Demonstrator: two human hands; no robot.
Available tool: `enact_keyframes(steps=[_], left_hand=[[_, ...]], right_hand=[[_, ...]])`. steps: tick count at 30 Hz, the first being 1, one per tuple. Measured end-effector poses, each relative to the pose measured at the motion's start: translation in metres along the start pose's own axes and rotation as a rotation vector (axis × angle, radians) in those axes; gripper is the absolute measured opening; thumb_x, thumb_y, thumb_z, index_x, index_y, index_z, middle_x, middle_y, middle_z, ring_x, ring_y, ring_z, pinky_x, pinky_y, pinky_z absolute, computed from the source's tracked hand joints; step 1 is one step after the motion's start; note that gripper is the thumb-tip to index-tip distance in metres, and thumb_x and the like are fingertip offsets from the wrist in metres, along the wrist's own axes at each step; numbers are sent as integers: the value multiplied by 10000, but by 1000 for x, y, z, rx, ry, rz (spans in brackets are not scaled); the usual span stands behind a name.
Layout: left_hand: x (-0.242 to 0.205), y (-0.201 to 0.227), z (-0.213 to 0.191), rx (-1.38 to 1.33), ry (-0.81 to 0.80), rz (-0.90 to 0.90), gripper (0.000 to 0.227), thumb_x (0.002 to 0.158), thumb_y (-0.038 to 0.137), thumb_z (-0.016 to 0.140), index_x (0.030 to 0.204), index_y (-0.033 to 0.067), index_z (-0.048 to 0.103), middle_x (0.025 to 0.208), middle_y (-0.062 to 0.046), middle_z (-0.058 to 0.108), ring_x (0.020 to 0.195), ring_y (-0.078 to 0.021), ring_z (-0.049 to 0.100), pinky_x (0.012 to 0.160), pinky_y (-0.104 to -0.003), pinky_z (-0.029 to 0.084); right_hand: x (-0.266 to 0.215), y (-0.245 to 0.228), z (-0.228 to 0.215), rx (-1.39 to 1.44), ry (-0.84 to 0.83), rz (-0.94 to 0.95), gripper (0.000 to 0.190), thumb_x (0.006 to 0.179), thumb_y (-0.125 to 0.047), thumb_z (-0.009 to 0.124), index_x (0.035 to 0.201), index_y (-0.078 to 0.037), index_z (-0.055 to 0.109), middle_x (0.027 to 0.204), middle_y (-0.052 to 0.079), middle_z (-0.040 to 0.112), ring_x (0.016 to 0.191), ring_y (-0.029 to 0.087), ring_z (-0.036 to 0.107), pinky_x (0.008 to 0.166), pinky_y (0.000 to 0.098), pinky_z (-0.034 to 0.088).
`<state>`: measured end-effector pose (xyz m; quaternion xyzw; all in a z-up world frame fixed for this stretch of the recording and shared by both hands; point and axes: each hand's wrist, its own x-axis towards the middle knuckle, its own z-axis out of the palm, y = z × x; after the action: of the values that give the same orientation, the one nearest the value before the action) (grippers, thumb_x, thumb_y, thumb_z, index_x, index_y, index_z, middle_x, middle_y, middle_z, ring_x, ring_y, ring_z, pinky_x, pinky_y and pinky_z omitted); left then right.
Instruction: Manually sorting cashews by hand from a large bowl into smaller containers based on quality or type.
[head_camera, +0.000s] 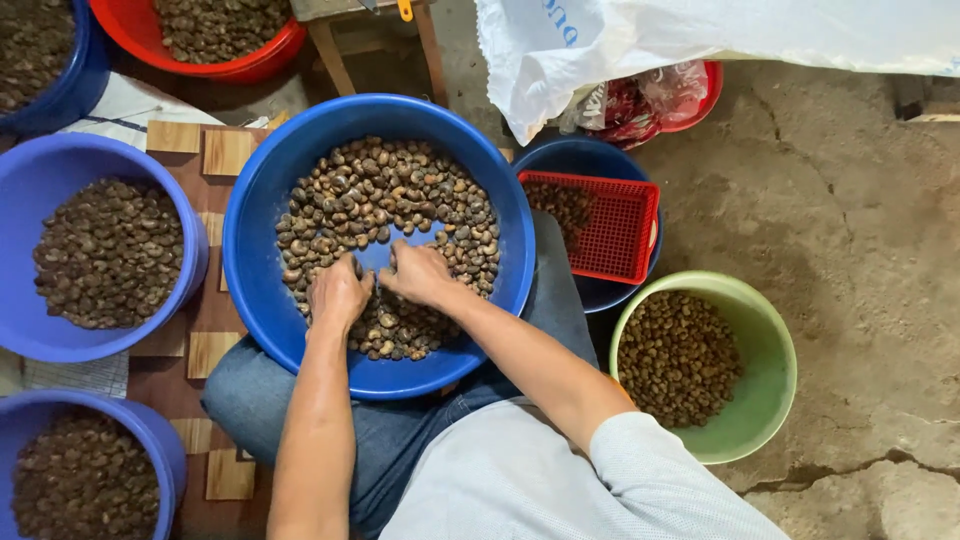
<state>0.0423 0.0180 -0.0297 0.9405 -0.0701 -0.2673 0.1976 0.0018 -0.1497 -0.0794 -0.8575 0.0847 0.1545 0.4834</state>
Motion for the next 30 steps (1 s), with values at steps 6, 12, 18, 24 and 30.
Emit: enact_keyframes(steps=[6,12,18,24,30], left_hand=[[15,-18,8,-211,76,-8,283,910,325,684,949,50,632,768,-243,702,819,-464,722,779,-652,524],[8,-12,-4,-887,162,11,180,853,225,794,890,97,672,534,-99,579,489,-137,552,412,-275,394],[-18,6,-33,-1257,133,156,242,928,88,749,1123,53,610,867,-121,726,609,-91,642,423,-154,415],[-12,1,-25,-1324,103,151,141,943,68,672,1072,13,656,864,-177,720,608,-143,656,421,-197,468],[-10,0,-5,-1011,61,74,137,904,125,730,982,17,699,758,-171,676,530,-162,650,329,-239,453]], right_hand=[[9,26,34,-419,2,-147,396,906,-379,577,1084,-28,532,809,220,716,833,459,742,774,626,578],[-5,11,17,-377,92,-237,338,889,-323,626,960,-4,541,739,285,681,757,509,719,673,620,566],[-21,-35,-21,604,-85,199,244,878,-281,696,768,-76,624,532,-12,478,401,96,426,360,260,359],[-23,-34,-34,1361,-313,323,288,888,-430,675,852,-169,559,659,-49,477,513,57,441,451,205,334],[-17,-33,-23,1191,-123,228,328,949,-401,670,942,-73,685,805,125,647,598,184,587,454,291,436]])
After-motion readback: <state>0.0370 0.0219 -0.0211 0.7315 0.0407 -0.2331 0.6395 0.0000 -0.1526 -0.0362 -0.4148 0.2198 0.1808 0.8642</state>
